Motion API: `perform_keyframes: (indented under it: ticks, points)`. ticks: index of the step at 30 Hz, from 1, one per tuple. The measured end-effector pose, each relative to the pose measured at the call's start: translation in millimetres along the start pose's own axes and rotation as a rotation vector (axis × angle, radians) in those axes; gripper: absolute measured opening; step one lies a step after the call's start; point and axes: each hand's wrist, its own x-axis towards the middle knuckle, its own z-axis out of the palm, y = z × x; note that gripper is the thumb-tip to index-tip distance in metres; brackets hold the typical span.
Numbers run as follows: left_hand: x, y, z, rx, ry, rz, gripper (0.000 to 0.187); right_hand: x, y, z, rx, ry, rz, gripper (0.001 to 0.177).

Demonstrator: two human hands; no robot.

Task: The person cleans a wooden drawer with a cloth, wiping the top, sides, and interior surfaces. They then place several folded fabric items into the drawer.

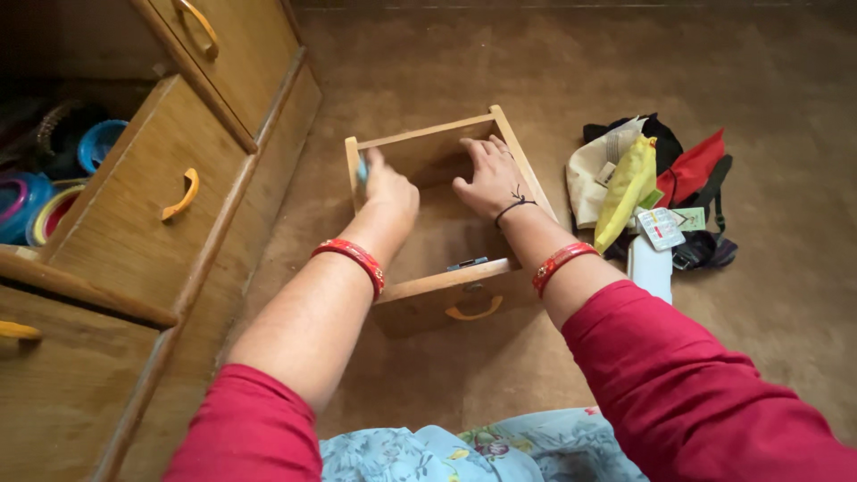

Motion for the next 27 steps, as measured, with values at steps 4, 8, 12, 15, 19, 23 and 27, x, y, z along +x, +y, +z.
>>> perform_keyframes:
  ticks: [4,8,12,15,19,23,27]
  points:
    - [-14,-7,6,-0.176,0.015,0.030,0.033,-6,-3,-4,-0.006,0.026,0.010,0.060]
    - [-40,-8,-2,-0.450,-0.118,0.120,0.032,-10,-19,-22,-0.044,-0.053,0.039,0.061]
    - [-65,-17,-5,-0.668,-0.023,0.035,0.029,-23,-28,-48,-0.154,-0.292,0.060,0.062]
    - [-73,-10,-10,-0.594,0.030,0.028,0.028,-37,-35,-67,-0.219,-0.449,-0.004,0.059]
    - [-67,23,-11,-0.831,-0.078,-0.025,0.030,-53,-31,-79,-0.121,-0.515,-0.062,0.054]
    - [-52,51,-15,-1.181,-0.048,-0.176,0.029,-67,-21,-80,-0.070,-0.426,-0.181,0.049]
    - [-59,55,-8,-1.595,0.088,-0.013,0.029,-79,-18,-81,-0.019,-0.285,-0.306,0.043]
